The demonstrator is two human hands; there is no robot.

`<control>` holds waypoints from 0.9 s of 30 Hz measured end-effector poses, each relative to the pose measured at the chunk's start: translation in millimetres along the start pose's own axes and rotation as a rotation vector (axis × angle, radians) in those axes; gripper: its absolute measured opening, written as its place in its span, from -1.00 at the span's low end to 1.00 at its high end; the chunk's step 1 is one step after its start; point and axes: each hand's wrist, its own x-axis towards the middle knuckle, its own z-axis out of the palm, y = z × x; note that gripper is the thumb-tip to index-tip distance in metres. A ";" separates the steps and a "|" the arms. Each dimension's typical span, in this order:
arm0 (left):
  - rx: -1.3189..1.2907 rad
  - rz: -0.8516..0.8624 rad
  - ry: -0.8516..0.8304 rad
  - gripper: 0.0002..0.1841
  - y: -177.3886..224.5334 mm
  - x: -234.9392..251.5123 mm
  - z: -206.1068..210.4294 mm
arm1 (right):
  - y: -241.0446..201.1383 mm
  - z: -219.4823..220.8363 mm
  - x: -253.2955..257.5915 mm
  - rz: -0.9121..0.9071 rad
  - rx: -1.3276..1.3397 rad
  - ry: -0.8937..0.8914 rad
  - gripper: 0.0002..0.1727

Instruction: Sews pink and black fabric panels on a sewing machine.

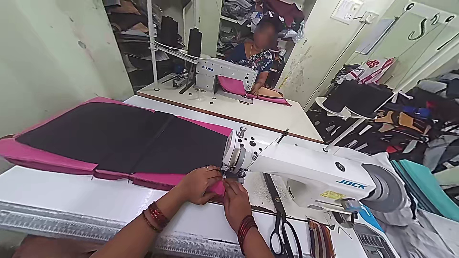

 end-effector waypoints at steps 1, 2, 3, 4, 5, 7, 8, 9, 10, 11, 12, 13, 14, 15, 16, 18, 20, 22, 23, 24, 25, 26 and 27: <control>-0.003 -0.008 -0.006 -0.45 -1.6 1.5 0.2 | -1.6 -2.0 -0.2 0.027 0.002 -0.032 -0.57; 0.000 -0.018 -0.007 -0.46 -3.0 3.3 0.1 | -3.7 -5.1 0.1 0.062 0.011 -0.080 -0.56; 0.004 -0.028 -0.011 -0.48 -4.2 4.7 -0.6 | -5.5 -5.8 0.0 0.074 0.014 -0.093 -0.55; 0.005 -0.038 -0.015 -0.48 -5.7 6.8 -1.6 | -5.8 -4.7 0.0 0.063 0.008 -0.073 -0.55; -0.008 -0.055 -0.038 -0.49 -6.8 8.4 -3.3 | -5.6 -3.3 -0.4 0.052 0.002 -0.056 -0.57; -0.015 -0.079 -0.072 -0.50 -9.7 11.7 -4.3 | -3.9 -2.3 0.5 0.046 -0.019 -0.062 -0.57; -0.005 -0.078 -0.070 -0.51 -11.9 13.0 -3.6 | -4.4 -4.0 1.9 0.067 -0.026 -0.109 -0.55; 0.005 -0.073 -0.063 -0.52 -13.8 14.4 -3.6 | -5.6 -5.3 3.9 0.088 -0.031 -0.152 -0.53; 0.005 -0.078 -0.068 -0.53 -14.6 16.0 -4.5 | -6.7 -5.7 5.2 0.104 -0.043 -0.178 -0.52; 0.011 -0.092 -0.072 -0.55 -15.1 17.4 -5.4 | -8.1 -6.3 6.4 0.123 -0.055 -0.209 -0.51; 0.012 -0.115 -0.084 -0.58 -14.6 19.0 -6.8 | -9.6 -7.0 7.2 0.145 -0.069 -0.240 -0.49; 0.013 -0.141 -0.097 -0.61 -14.1 21.2 -8.2 | -11.1 -8.2 8.2 0.166 -0.084 -0.269 -0.47; 0.007 -0.173 -0.120 -0.63 -12.9 23.1 -9.3 | -12.1 -8.8 8.3 0.180 -0.095 -0.285 -0.46; -0.002 -0.214 -0.140 -0.64 -11.9 25.2 -9.5 | -12.7 -9.6 8.4 0.187 -0.106 -0.292 -0.46; -0.002 -0.250 -0.139 -0.65 -10.9 26.6 -8.4 | -13.1 -9.5 8.2 0.188 -0.112 -0.292 -0.46; -0.031 -0.355 -0.164 -0.65 -8.1 31.0 -7.5 | -12.8 -9.1 8.3 0.188 -0.121 -0.289 -0.47; -0.065 -0.474 -0.248 -0.63 -4.7 37.8 -10.8 | -12.3 -9.0 7.8 0.197 -0.113 -0.291 -0.48; -0.067 -0.543 -0.267 -0.62 -3.5 40.9 -10.0 | -10.1 -9.4 3.6 0.196 -0.041 -0.246 -0.50; -0.066 -0.564 -0.262 -0.62 -3.8 41.4 -8.8 | -7.1 -8.6 -0.8 0.176 0.024 -0.179 -0.52; -0.069 -0.592 -0.270 -0.61 -4.5 41.9 -8.5 | -3.9 -8.3 -6.1 0.149 0.092 -0.106 -0.55; -0.068 -0.619 -0.279 -0.60 -5.4 42.6 -8.7 | -1.6 -10.3 -12.9 0.127 0.152 -0.053 -0.56; -0.067 -0.649 -0.295 -0.59 -6.3 43.9 -9.6 | -0.6 -15.9 -21.0 0.118 0.198 -0.026 -0.58; -0.064 -0.673 -0.312 -0.58 -6.8 45.2 -11.0 | -0.6 -24.9 -30.9 0.127 0.225 -0.025 -0.60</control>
